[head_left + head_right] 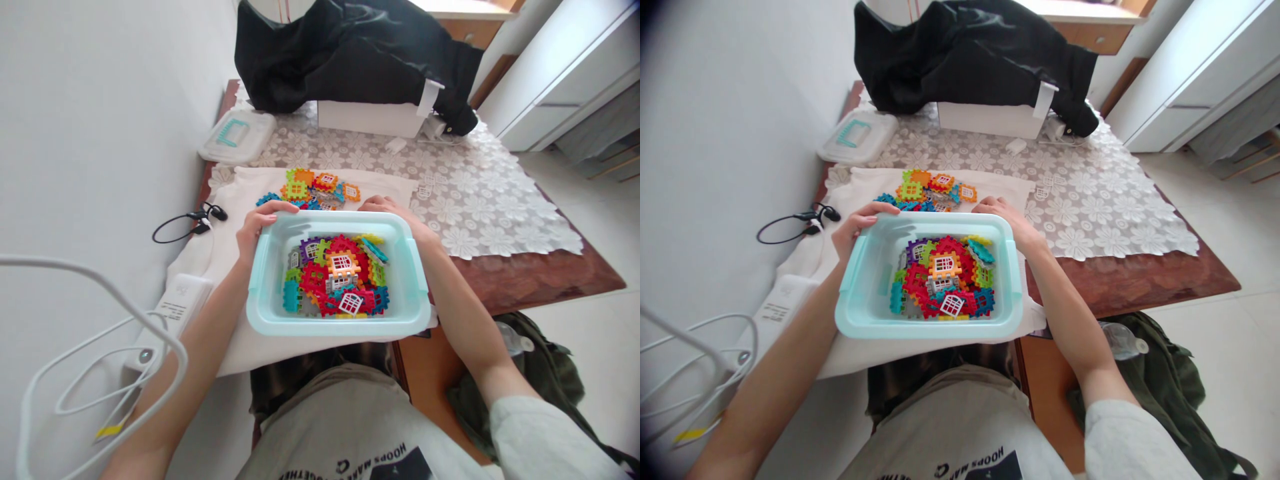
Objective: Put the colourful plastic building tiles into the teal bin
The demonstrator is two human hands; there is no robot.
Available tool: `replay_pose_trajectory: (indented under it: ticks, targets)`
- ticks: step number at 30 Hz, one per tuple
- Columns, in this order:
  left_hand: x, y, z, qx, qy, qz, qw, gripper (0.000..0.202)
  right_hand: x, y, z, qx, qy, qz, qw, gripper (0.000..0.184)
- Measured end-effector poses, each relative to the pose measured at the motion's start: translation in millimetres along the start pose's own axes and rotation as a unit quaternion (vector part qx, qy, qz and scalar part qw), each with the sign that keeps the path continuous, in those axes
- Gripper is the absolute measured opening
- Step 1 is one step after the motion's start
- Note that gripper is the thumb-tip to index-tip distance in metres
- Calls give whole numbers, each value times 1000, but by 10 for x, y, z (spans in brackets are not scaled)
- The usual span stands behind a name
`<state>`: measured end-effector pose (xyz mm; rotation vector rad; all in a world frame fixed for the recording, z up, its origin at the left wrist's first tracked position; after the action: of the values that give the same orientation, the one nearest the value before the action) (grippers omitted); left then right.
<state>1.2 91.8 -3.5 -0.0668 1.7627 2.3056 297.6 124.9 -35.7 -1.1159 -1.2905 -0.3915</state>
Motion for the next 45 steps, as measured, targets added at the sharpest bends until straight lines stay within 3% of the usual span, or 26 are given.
replay_pose_trajectory:
  ticks: [11,19,27,33,38,45]
  targets:
    - [-4,-17,29,9,-9,26,1000,22,34,-49,13,24,14,24,999,19]
    - [29,42,41,-38,-11,68,997,17,116,22,26,-1,50,38,998,23]
    - [16,65,55,-77,-35,76,994,17,323,120,-15,23,123,92,988,33]
    - [-13,89,45,-58,-24,65,996,15,462,153,-30,22,193,212,958,39]
    - [-18,3,50,17,-23,36,999,17,557,114,-78,50,248,311,916,41]
    - [-41,70,0,0,3,49,999,15,697,50,-208,97,317,361,872,56]
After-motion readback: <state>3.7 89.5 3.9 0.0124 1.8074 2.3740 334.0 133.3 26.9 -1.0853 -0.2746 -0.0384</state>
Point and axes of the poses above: each hand's wrist, its own z-axis towards the middle knuckle, its own x-axis out of the back of the hand, y = z × x, the point moved 8 cm from there along z, towards the middle knuckle, and after that the axes turned 7 degrees about -y, right-handed, at the moved point
